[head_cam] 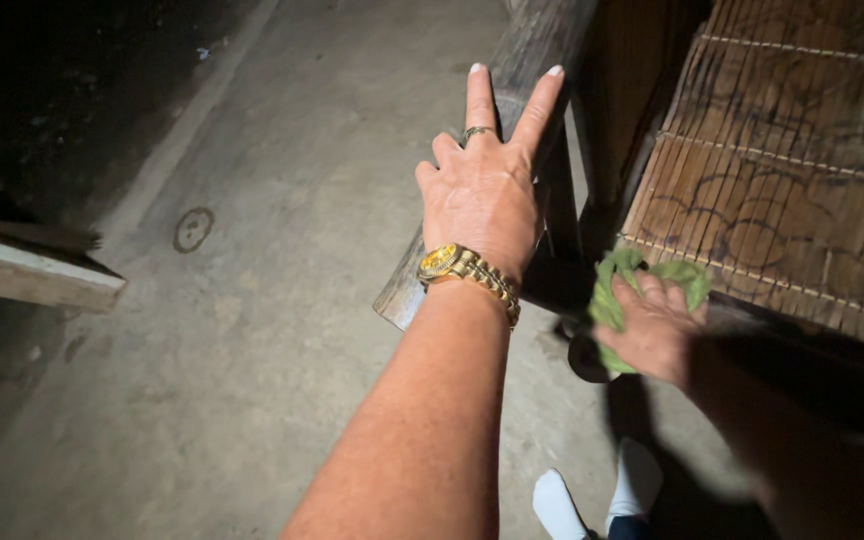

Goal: The person wipes a wooden bench with a green cloth. They clean the woven seat and the wooden frame, including the legs and armrests, using consistent back-and-forth motions.

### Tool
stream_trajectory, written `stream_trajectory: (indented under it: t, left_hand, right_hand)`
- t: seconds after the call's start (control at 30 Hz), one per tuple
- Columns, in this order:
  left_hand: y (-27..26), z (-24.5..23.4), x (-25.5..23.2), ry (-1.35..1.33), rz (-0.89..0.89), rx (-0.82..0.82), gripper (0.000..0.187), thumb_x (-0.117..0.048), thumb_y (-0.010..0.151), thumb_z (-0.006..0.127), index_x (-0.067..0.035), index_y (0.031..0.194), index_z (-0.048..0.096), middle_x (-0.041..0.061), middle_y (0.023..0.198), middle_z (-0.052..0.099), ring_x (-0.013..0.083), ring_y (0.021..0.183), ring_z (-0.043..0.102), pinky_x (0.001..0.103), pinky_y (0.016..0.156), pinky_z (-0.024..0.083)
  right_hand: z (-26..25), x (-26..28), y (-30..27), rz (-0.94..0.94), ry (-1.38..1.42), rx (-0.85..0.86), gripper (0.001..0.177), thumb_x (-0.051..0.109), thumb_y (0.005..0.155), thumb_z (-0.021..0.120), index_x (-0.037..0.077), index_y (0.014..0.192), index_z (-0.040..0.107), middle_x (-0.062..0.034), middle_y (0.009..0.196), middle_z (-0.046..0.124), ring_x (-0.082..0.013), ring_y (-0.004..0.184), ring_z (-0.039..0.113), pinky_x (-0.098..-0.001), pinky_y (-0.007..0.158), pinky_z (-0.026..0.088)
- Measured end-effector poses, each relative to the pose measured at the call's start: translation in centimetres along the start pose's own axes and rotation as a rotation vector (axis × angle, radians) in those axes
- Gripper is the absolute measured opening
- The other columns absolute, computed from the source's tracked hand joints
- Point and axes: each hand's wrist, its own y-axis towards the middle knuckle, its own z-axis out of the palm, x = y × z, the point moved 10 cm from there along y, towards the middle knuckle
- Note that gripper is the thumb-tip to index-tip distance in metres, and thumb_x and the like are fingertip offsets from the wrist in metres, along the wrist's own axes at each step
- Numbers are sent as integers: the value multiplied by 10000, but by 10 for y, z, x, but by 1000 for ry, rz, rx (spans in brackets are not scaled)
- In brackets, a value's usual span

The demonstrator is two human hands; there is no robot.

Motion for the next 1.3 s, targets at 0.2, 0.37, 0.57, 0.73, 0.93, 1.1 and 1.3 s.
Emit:
stream_trajectory:
  t: [0.2,0.37,0.57,0.73,0.93,1.1,1.3]
  left_hand:
    - [-1,-1,0,-24,0,26,1057,-92,778,727,-523,1547,143,126,1672,189,321,1052,628,461,820,519]
    - [-2,-3,-2,-29,-3,-32,1022,-68,797,698,-521,1550,177,135,1671,222,329,1059,632,465,820,521]
    - [1,-1,-1,-61,-13,-16,1012,-80,793,704,-517,1547,188,149,1663,237,322,1052,638,459,807,529]
    - [1,1,-3,-87,0,-5,1003,-91,805,707,-508,1552,185,167,1670,224,333,1039,649,460,821,553]
    - [-2,-4,-6,-66,17,-4,1037,-54,780,701,-482,1563,171,179,1662,200,338,1046,643,461,829,554]
    - [2,-1,-5,-87,-3,66,1030,-72,787,707,-499,1547,158,174,1660,167,336,1047,633,456,814,552]
    - [1,-1,-6,-67,-1,26,1050,-49,786,707,-495,1564,162,181,1667,185,317,1023,642,437,804,557]
  right_hand:
    - [6,-60,-9,-139,-114,-303,837,669,872,568,233,1544,326,-80,1584,299,-296,1417,321,-485,1172,256]
    - [-9,-66,8,-102,-89,-412,807,641,841,606,205,1490,408,-113,1519,382,-314,1345,393,-487,1115,319]
    - [-15,-11,25,-138,-34,-451,774,608,803,651,171,1424,505,-153,1442,482,-335,1258,479,-488,1048,395]
    - [-5,-5,15,-191,-25,-598,748,581,772,689,142,1370,587,-186,1378,565,-353,1186,550,-490,992,459]
    - [0,-58,-6,-119,-132,-549,680,590,844,632,172,1378,587,-132,1393,582,-293,1224,567,-443,1045,455]
    - [-9,-37,15,-121,-32,-454,692,590,848,631,174,1397,572,-134,1400,572,-296,1243,548,-452,1065,426]
    - [-7,-32,30,-165,-36,-445,706,590,853,630,176,1420,553,-136,1408,559,-299,1265,526,-463,1090,392]
